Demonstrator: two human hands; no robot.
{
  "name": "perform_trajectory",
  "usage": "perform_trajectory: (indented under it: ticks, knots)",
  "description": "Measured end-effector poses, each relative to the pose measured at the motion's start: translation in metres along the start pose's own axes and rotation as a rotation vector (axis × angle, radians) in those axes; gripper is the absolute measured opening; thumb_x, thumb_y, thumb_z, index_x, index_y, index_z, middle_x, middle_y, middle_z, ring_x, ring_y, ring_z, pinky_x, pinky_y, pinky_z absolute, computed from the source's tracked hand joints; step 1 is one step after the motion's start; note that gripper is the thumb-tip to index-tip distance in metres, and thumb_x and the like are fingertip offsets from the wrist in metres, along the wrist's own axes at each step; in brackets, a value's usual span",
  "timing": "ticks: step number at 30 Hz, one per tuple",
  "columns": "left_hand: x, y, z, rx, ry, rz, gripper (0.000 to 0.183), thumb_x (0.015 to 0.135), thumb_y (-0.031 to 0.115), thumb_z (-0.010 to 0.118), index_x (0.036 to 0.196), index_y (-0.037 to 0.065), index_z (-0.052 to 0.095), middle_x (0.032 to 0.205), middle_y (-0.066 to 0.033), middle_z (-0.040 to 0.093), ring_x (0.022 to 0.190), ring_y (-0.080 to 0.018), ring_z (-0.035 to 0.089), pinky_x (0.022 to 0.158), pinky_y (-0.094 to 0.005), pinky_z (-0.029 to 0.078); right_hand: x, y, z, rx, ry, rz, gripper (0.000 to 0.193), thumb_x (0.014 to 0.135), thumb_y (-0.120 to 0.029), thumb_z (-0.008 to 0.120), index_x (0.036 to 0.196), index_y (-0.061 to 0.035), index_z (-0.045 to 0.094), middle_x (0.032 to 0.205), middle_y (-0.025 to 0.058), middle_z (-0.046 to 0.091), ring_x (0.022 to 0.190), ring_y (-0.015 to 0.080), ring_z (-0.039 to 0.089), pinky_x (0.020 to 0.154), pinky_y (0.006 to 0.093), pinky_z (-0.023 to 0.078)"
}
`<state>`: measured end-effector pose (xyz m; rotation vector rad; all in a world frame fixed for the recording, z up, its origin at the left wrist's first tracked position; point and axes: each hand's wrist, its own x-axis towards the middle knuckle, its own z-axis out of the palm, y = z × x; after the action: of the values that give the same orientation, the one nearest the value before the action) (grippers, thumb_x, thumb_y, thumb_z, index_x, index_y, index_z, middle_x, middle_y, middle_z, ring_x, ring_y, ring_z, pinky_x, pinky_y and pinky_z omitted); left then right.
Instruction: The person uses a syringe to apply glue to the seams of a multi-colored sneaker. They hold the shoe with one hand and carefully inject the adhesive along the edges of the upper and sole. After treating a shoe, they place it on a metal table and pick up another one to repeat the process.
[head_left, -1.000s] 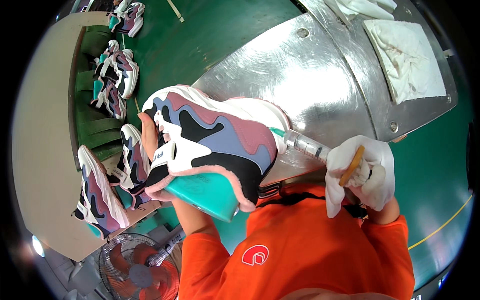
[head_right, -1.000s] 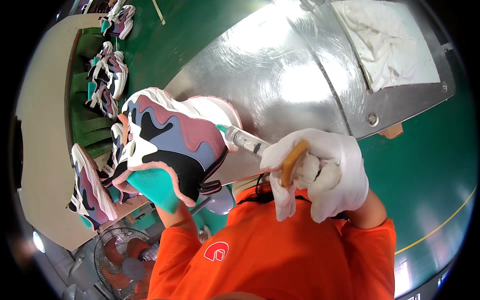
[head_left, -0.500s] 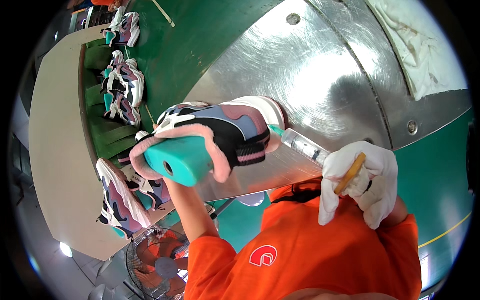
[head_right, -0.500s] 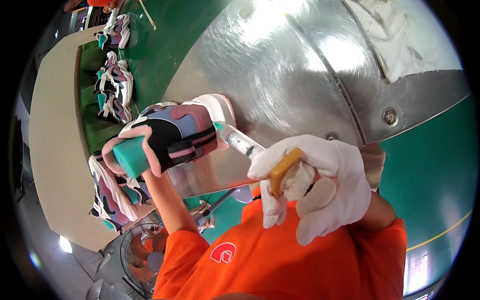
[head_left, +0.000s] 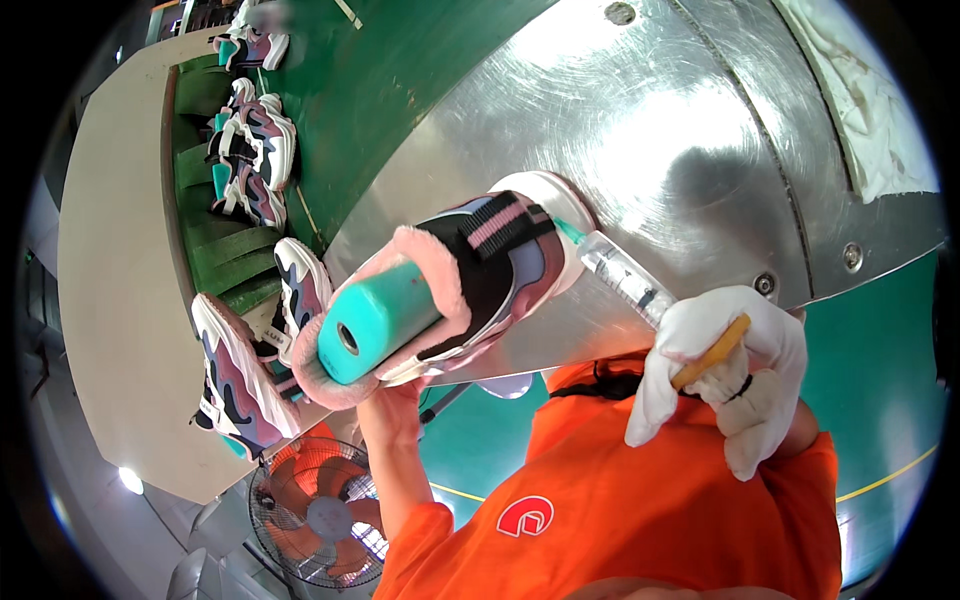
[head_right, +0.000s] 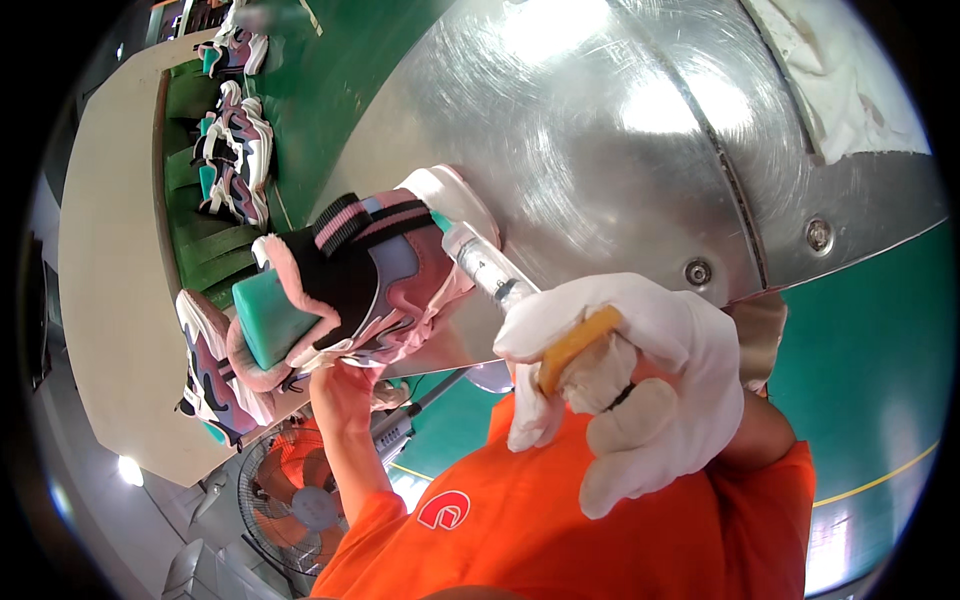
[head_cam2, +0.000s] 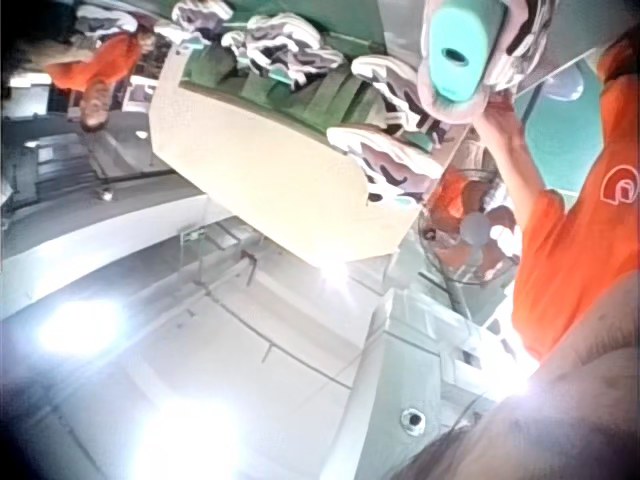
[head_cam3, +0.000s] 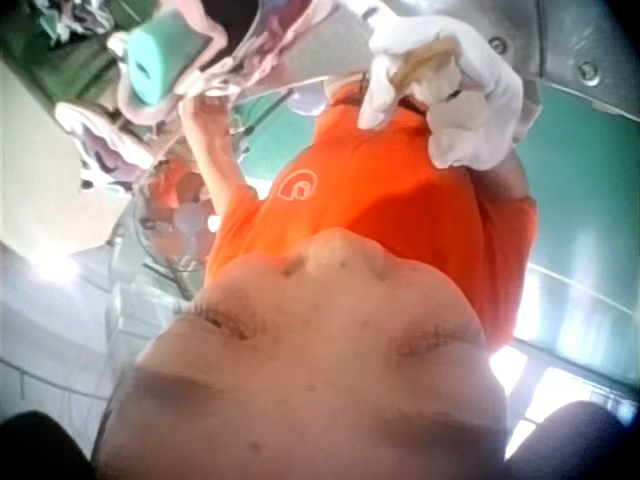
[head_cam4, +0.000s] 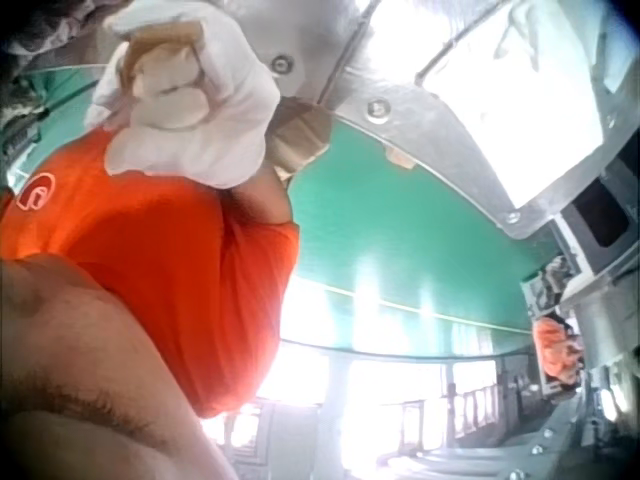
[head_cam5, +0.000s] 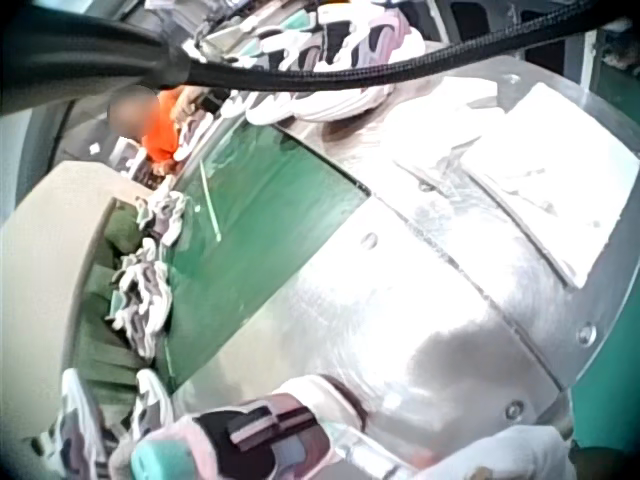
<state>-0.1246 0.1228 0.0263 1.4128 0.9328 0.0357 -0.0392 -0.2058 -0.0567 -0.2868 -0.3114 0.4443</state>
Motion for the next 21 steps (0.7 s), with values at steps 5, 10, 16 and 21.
perform_trajectory:
  ticks: [5,10,16,21]
  knots:
    - [-0.042,-0.02,0.01,0.034,0.088,-0.017,0.044,0.093,0.034,0.054,0.124,0.002,0.052,0.118,-0.015,0.062,0.099,-0.0276,0.066,0.079,-0.0406,0.059,0.0,0.009,-0.001,-0.034,-0.011,-0.018,0.066,0.062,0.006,0.082,0.115,0.0198,0.045,0.083,0.0116,0.059,0.075,0.0188,0.063,0.071,0.0297,0.056]
    - [-0.059,-0.03,0.014,0.04,0.032,-0.045,0.048,0.096,0.038,0.049,0.127,0.001,0.049,0.114,-0.0147,0.063,0.092,-0.0283,0.068,0.076,-0.0397,0.06,0.0,0.006,-0.004,-0.111,-0.108,0.016,0.069,0.06,0.008,0.08,0.119,0.0164,0.044,0.088,0.0147,0.06,0.082,0.0212,0.063,0.075,0.0312,0.055]
    - [-0.068,-0.033,0.014,0.013,0.011,-0.05,0.051,0.098,0.039,0.047,0.128,-0.002,0.047,0.113,-0.0155,0.064,0.09,-0.0264,0.068,0.071,-0.0349,0.06,-0.003,0.003,-0.001,-0.143,-0.106,0.056,0.072,0.061,0.006,0.081,0.123,0.0115,0.044,0.096,0.0167,0.061,0.089,0.0223,0.064,0.083,0.0327,0.053]
    - [-0.07,-0.03,0.021,0.008,-0.029,-0.048,0.053,0.098,0.039,0.047,0.131,-0.001,0.044,0.119,-0.0134,0.061,0.098,-0.0258,0.066,0.07,-0.0343,0.06,-0.003,0.006,0.001,-0.115,-0.111,0.01,0.077,0.063,-0.002,0.086,0.127,0.01,0.044,0.101,0.0166,0.062,0.092,0.0219,0.064,0.085,0.0331,0.052]
